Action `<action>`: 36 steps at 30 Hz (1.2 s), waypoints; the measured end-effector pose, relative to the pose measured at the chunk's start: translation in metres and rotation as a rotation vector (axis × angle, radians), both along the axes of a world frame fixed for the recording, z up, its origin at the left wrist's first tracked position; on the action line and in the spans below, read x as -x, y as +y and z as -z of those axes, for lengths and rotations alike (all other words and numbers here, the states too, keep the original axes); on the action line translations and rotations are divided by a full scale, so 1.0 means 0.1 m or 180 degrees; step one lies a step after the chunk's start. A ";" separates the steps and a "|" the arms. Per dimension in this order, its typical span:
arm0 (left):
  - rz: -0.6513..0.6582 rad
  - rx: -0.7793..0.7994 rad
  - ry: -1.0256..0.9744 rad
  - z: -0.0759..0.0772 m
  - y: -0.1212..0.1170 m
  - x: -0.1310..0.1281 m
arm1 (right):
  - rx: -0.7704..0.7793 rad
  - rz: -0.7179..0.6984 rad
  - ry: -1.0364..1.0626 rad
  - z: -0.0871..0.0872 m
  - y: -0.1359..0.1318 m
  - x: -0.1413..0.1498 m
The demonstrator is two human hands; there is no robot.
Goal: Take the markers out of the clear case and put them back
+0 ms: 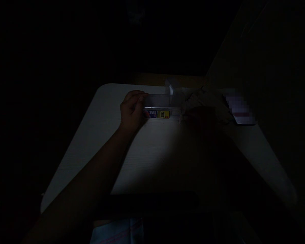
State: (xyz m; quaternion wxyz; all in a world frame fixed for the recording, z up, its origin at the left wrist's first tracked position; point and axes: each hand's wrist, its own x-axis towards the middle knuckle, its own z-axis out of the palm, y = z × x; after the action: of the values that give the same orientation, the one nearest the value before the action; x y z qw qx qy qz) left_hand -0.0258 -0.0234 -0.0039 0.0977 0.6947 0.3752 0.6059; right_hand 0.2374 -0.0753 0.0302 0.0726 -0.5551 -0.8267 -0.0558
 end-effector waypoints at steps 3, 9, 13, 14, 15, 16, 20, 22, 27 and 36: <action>0.0022 -0.0041 -0.0013 0.01 0.01 0.00 | 0.0016 0.0027 0.0006 0.04 0.00 0.08; -0.0033 0.0042 0.0062 0.01 0.00 0.01 | -0.0092 0.0009 -0.0206 0.09 0.03 0.11; -0.0078 0.0031 0.0078 0.00 -0.02 0.00 | -0.0120 0.0232 -0.0307 0.02 0.05 -0.02; -0.0080 0.0024 0.0068 0.00 -0.02 0.00 | -0.0114 0.0334 -0.0322 0.00 0.05 -0.06; -0.0081 0.0018 0.0055 0.00 -0.01 0.00 | -0.0110 0.0430 -0.0329 -0.03 0.05 -0.11; -0.0076 0.0018 0.0047 0.00 -0.01 0.00 | -0.0120 0.0527 -0.0320 -0.05 0.05 -0.16; -0.0038 0.0022 0.0004 0.00 0.00 0.00 | -0.0181 0.0617 -0.0284 -0.06 0.08 -0.37; -0.0008 -0.0016 -0.0021 0.00 0.00 0.00 | -0.0219 0.0596 -0.0335 -0.04 0.09 -0.46; 0.0015 -0.0009 -0.0046 0.00 -0.01 0.00 | -0.0215 0.1220 -0.0550 -0.07 0.11 -0.60; -0.0075 0.0094 0.0010 -0.01 -0.02 0.00 | 0.0007 0.1717 -0.0583 -0.18 0.06 -0.65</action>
State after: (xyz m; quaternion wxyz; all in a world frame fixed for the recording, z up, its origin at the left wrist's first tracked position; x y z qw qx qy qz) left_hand -0.0254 -0.0251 -0.0029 0.1002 0.6896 0.3925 0.6003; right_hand 0.3026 -0.0694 0.0482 -0.0204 -0.7478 -0.6523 -0.1221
